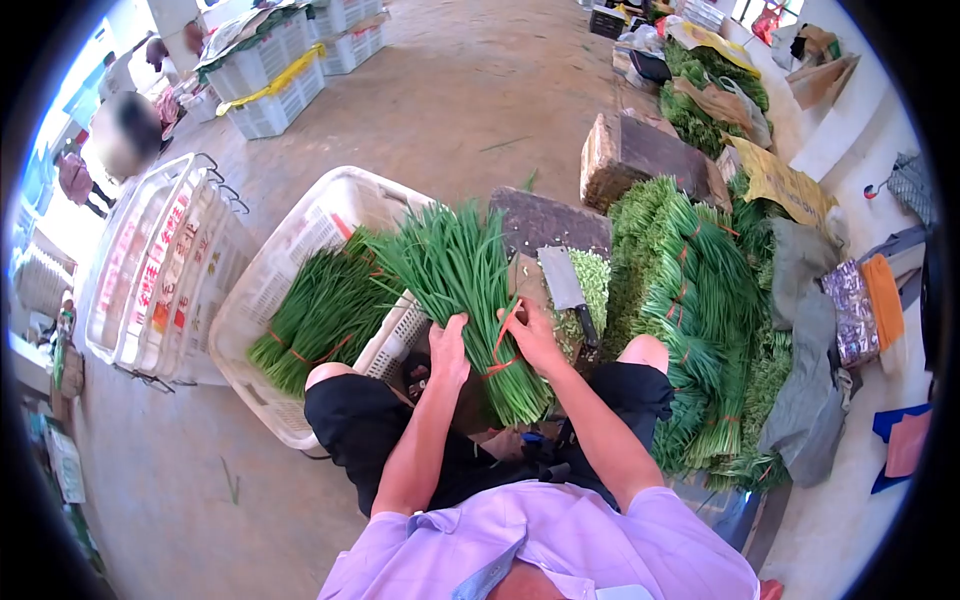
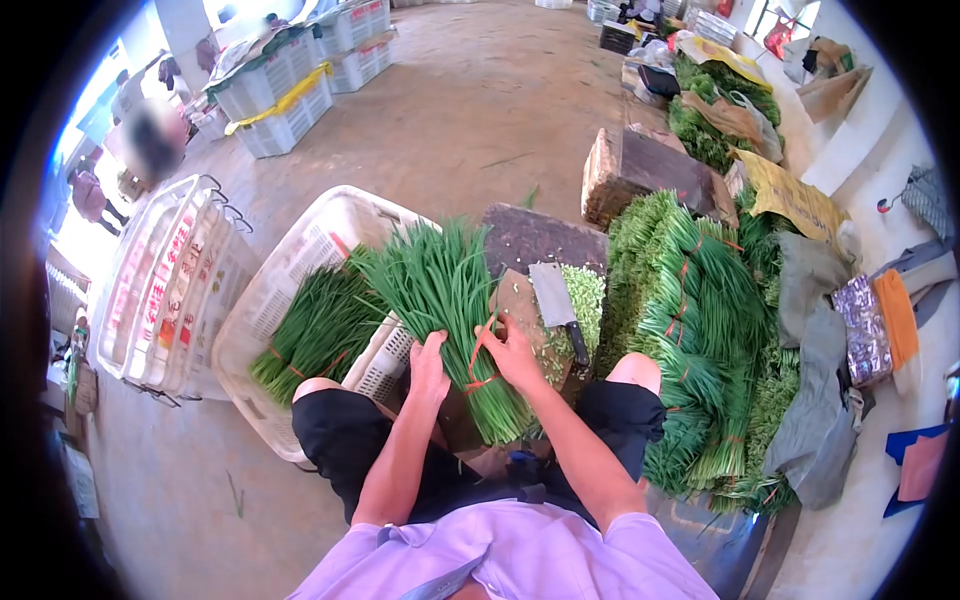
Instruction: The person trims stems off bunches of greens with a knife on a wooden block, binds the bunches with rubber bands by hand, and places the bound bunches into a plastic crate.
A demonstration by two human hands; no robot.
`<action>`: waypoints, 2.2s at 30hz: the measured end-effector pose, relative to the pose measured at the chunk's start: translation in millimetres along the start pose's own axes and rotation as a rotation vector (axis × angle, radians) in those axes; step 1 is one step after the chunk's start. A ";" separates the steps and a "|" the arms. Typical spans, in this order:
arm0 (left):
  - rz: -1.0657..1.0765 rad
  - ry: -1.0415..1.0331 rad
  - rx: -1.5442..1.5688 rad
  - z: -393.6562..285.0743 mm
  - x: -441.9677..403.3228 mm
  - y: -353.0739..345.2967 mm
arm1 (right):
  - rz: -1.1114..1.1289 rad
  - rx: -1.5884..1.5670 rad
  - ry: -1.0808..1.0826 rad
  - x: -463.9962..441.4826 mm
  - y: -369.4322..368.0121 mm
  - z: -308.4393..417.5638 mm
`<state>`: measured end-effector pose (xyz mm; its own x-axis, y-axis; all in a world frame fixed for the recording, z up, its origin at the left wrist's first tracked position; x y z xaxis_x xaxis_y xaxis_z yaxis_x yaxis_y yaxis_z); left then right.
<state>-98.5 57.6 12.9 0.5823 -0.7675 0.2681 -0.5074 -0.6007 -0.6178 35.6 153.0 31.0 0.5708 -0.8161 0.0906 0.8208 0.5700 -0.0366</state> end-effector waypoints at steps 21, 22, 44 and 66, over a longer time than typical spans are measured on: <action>0.070 -0.095 -0.130 -21.8 10.0 -16.3 | -0.133 0.018 0.176 7.6 4.2 37.8; 0.060 -0.163 -0.258 -28.1 11.2 -20.5 | -0.177 0.112 0.291 12.7 4.2 47.1; -0.126 -0.130 -0.013 -20.1 1.4 13.7 | 0.023 -0.020 0.211 17.0 3.9 40.9; -0.146 -0.189 -0.077 -20.2 4.9 12.4 | 0.093 -0.032 0.083 35.2 -21.6 106.8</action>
<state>-114.8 41.8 21.5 0.7579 -0.6202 0.2026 -0.4518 -0.7229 -0.5229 35.7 122.2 141.3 0.6435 -0.7654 0.0022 0.7635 0.6417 -0.0727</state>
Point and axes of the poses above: each hand's wrist, its own x-axis away from the middle knuckle, its own y-axis out of the back of the hand, z = x × y, the point moved 8 cm from there along -x, towards the middle knuckle, and after that the axes turned 5 degrees about -x, right-handed, at the moved point
